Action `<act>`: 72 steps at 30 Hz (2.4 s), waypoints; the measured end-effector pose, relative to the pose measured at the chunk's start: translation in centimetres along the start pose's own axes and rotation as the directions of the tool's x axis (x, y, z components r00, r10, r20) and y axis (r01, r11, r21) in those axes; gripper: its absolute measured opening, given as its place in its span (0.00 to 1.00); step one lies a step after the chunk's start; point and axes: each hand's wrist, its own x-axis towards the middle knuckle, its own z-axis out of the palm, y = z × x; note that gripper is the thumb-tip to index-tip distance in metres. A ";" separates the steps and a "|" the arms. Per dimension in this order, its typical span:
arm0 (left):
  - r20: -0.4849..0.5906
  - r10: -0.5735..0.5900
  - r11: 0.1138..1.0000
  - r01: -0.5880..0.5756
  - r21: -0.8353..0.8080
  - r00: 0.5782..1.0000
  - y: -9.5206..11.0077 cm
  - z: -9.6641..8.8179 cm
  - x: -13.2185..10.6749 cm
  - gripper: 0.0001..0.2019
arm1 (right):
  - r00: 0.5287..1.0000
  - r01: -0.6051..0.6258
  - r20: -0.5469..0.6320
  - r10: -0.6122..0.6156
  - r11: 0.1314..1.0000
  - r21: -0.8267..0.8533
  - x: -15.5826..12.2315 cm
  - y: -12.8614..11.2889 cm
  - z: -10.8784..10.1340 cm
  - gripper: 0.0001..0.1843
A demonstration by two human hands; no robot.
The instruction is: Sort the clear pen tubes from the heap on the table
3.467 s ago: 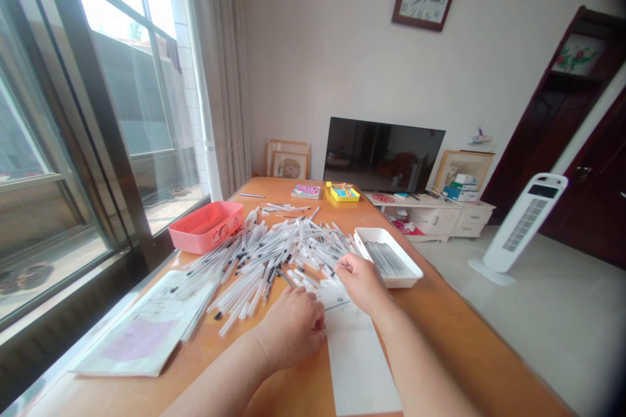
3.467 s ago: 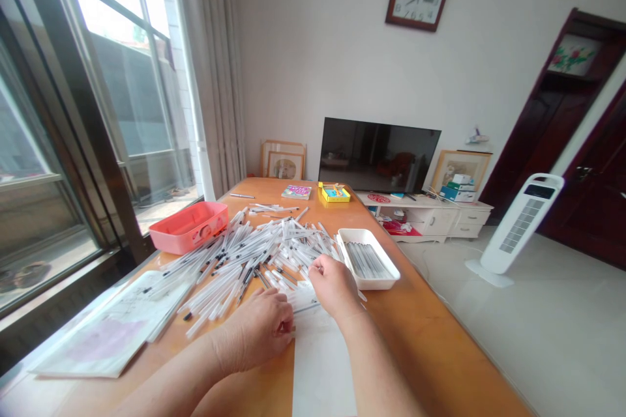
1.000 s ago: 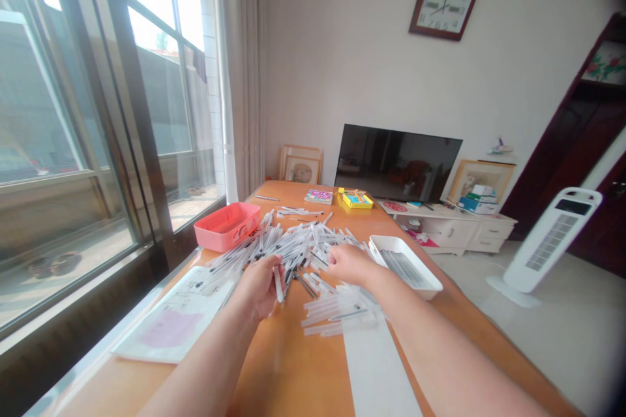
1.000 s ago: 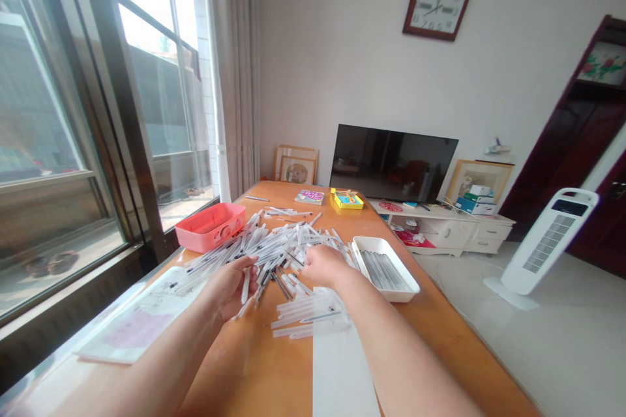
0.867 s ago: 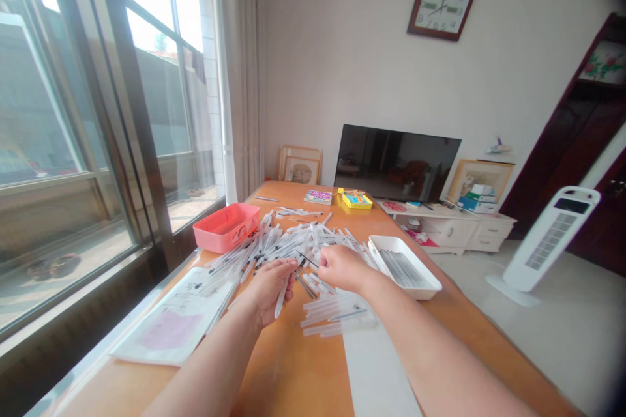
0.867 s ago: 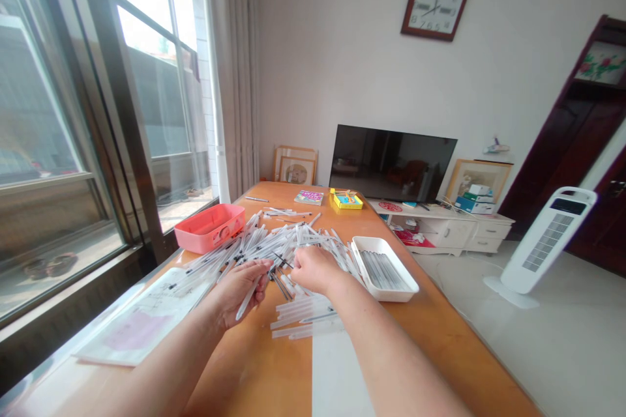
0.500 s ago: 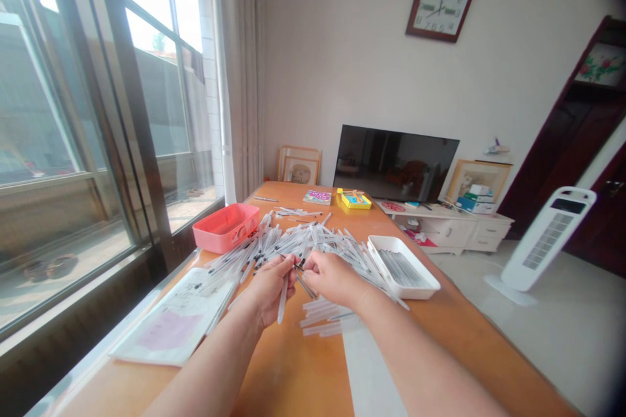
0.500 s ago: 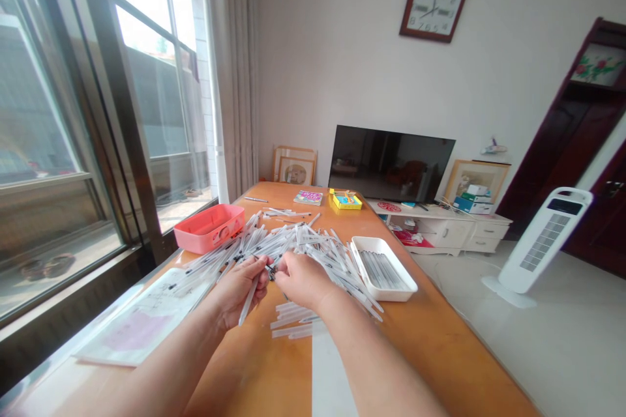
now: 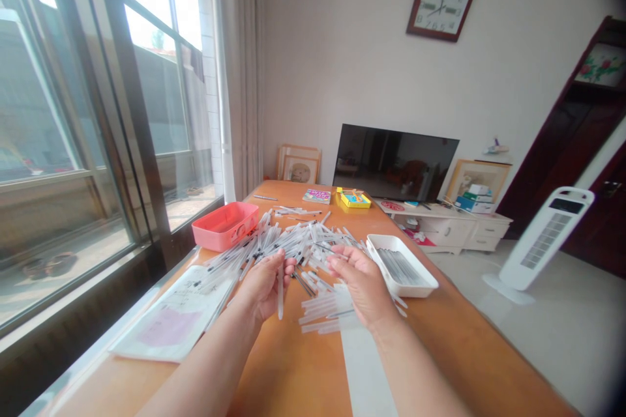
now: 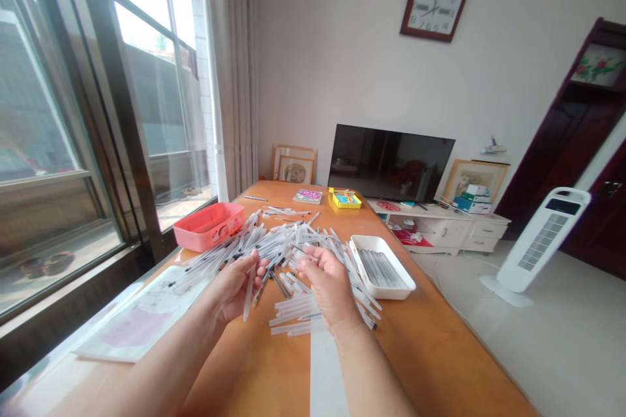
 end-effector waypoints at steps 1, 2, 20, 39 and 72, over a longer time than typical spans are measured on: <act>0.008 -0.005 1.000 0.005 -0.002 1.000 0.1 0.1 -0.1 0.07 | 1.000 -0.001 -0.003 0.001 0.999 0.039 0.0 0.1 -0.4 0.22; 0.023 -0.007 1.000 0.007 0.004 1.000 0.2 0.2 -0.3 0.06 | 1.000 0.002 -0.014 -0.001 0.998 0.068 0.1 0.2 -0.8 0.22; 0.494 -0.161 0.952 0.001 0.308 0.855 -0.5 0.7 -2.4 0.11 | 0.975 0.137 -0.188 -0.122 0.988 0.071 1.5 0.1 -3.8 0.19; 0.523 -0.204 0.909 -0.038 0.414 0.827 -0.4 0.4 -2.4 0.11 | 0.989 0.106 -0.103 -0.108 0.994 -0.031 1.1 0.5 -2.9 0.20; 0.291 -0.030 0.933 -0.077 0.350 0.956 0.3 -0.9 -0.6 0.12 | 0.882 0.433 0.448 0.146 0.126 -0.893 7.8 4.9 -0.9 0.14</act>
